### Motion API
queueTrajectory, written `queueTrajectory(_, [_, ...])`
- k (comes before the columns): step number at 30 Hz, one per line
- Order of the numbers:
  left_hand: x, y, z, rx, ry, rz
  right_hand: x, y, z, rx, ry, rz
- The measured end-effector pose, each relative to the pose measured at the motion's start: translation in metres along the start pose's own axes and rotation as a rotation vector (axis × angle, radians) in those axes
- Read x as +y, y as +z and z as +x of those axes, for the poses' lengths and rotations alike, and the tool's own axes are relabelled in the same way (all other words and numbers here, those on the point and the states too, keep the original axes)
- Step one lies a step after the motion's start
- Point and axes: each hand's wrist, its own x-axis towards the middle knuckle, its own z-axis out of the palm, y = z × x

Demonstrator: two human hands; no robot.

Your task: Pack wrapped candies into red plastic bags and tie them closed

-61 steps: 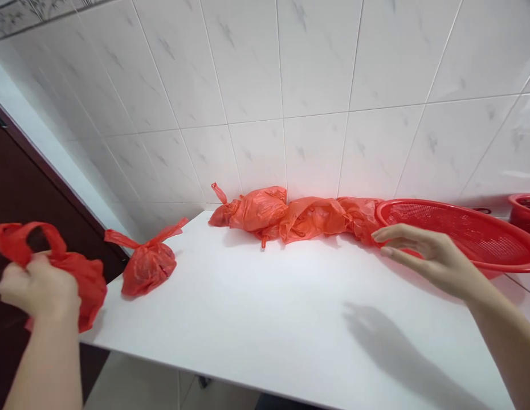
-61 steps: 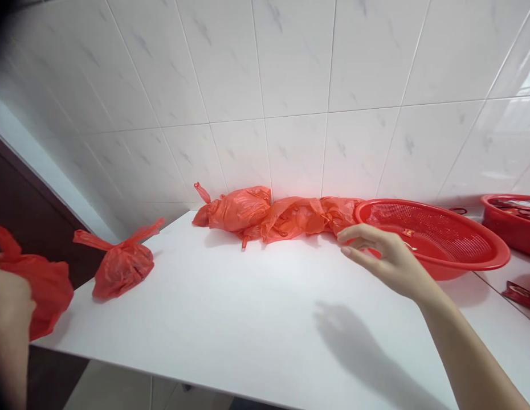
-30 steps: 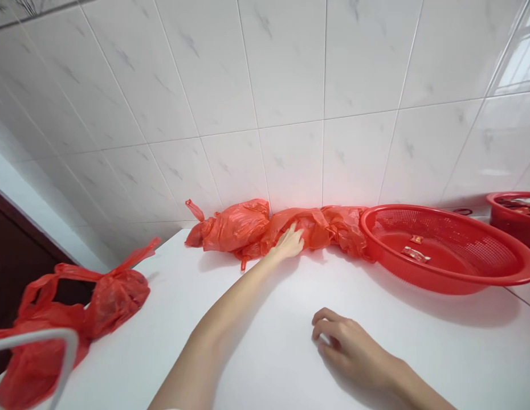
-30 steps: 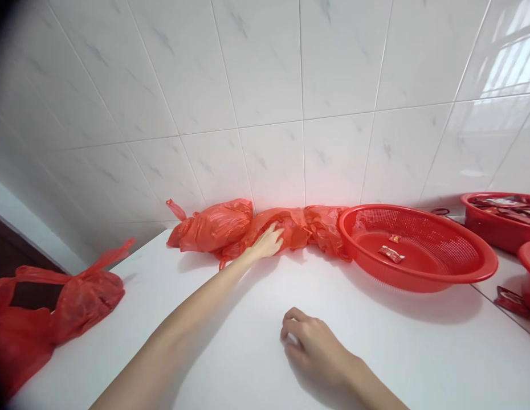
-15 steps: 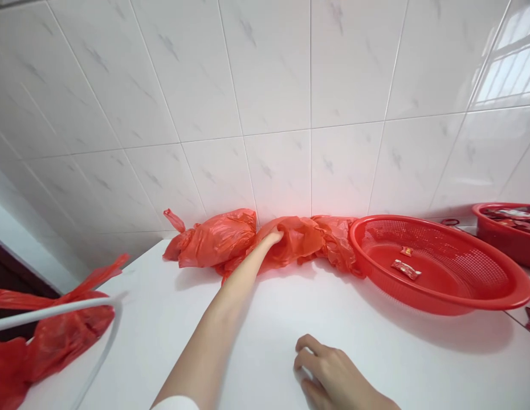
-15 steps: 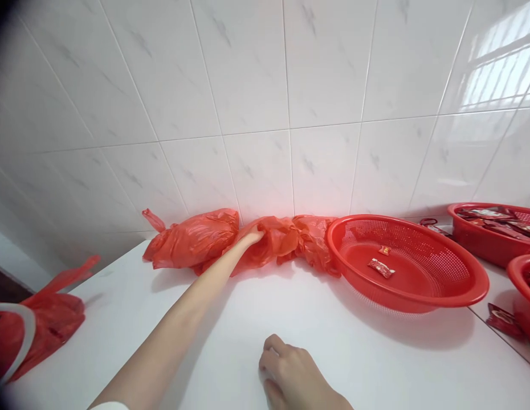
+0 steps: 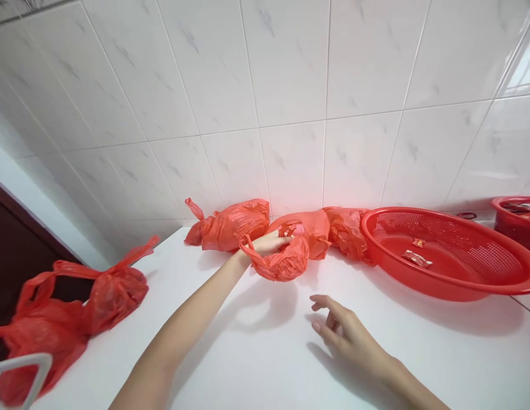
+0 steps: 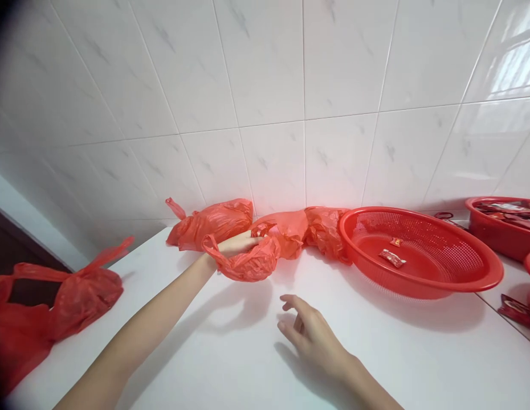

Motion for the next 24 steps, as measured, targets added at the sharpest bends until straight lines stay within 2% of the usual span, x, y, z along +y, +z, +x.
queueTrajectory(4, [-0.017,0.018,-0.035,-0.003,0.029,-0.018,-0.006,-0.002,0.0,0.031,-0.017,0.319])
queueTrajectory(7, [-0.034,0.034,-0.053,0.039,0.12,0.005,-0.017,0.0,0.0,0.055,-0.033,0.501])
queueTrajectory(10, [-0.042,0.048,-0.069,0.072,0.209,0.015,-0.022,0.005,0.002,0.136,-0.016,0.511])
queueTrajectory(12, [-0.043,0.052,-0.077,0.046,0.179,-0.014,-0.022,0.008,0.004,0.211,-0.015,0.457])
queueTrajectory(14, [-0.039,0.05,-0.082,0.026,0.098,-0.016,-0.02,0.008,0.006,0.277,-0.02,0.4])
queueTrajectory(16, [-0.035,0.04,-0.084,0.065,0.026,0.018,-0.02,0.004,0.007,0.301,-0.013,0.381])
queueTrajectory(21, [-0.03,0.006,-0.086,0.214,0.026,-0.023,-0.029,-0.009,0.003,0.232,0.008,0.461])
queueTrajectory(24, [-0.032,-0.004,-0.088,0.254,0.021,-0.091,-0.033,-0.011,0.001,0.182,0.026,0.486])
